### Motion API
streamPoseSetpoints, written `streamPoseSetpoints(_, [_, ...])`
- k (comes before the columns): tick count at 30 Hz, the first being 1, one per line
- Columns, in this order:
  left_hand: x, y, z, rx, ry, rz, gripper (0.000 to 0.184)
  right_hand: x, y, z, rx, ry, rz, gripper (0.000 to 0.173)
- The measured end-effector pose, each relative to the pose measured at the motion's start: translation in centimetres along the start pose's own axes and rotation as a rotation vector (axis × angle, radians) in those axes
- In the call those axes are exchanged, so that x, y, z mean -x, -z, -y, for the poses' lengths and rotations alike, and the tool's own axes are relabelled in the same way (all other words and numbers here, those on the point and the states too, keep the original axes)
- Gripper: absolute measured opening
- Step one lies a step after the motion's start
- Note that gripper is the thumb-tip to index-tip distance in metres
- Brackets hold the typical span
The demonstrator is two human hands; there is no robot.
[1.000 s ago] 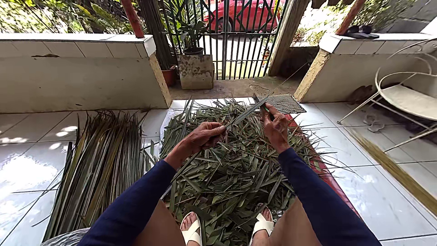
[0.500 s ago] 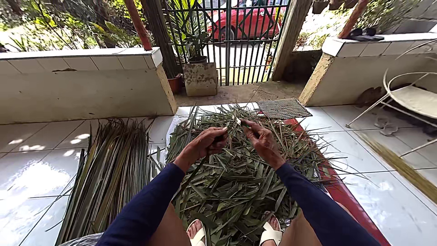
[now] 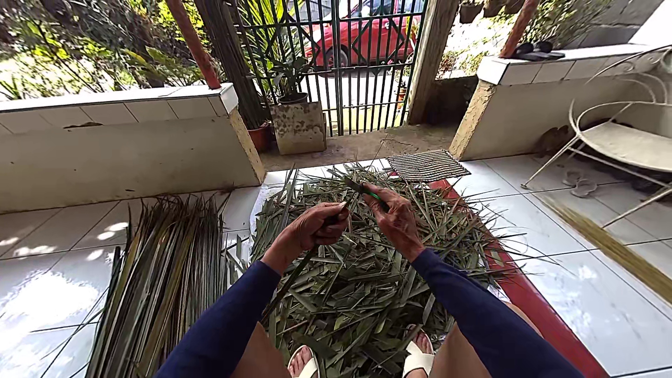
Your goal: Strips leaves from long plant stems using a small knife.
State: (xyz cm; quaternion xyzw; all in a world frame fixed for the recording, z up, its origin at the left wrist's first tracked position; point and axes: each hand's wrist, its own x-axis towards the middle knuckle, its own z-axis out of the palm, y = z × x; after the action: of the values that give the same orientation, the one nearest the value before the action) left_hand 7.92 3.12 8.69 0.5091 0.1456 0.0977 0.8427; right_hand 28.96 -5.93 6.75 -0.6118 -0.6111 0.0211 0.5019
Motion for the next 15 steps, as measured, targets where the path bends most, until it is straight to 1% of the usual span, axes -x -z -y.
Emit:
streamPoseSetpoints(5, [0.2, 0.1, 0.3, -0.024, 0.016, 0.001, 0.037, -0.6, 0.2, 0.4, 0.002, -0.038, -0.087, 0.033])
streamPoseSetpoints(9, [0.6, -0.1, 0.4, -0.062, 0.044, -0.014, 0.038, -1.3, 1.1, -0.1, -0.067, -0.097, -0.096, 0.034])
streamPoseSetpoints(15, [1.6, 0.5, 0.8, -0.115, 0.098, 0.017, 0.037, -2.9, 3.5, -2.3, -0.157, -0.17, -0.178, 0.034])
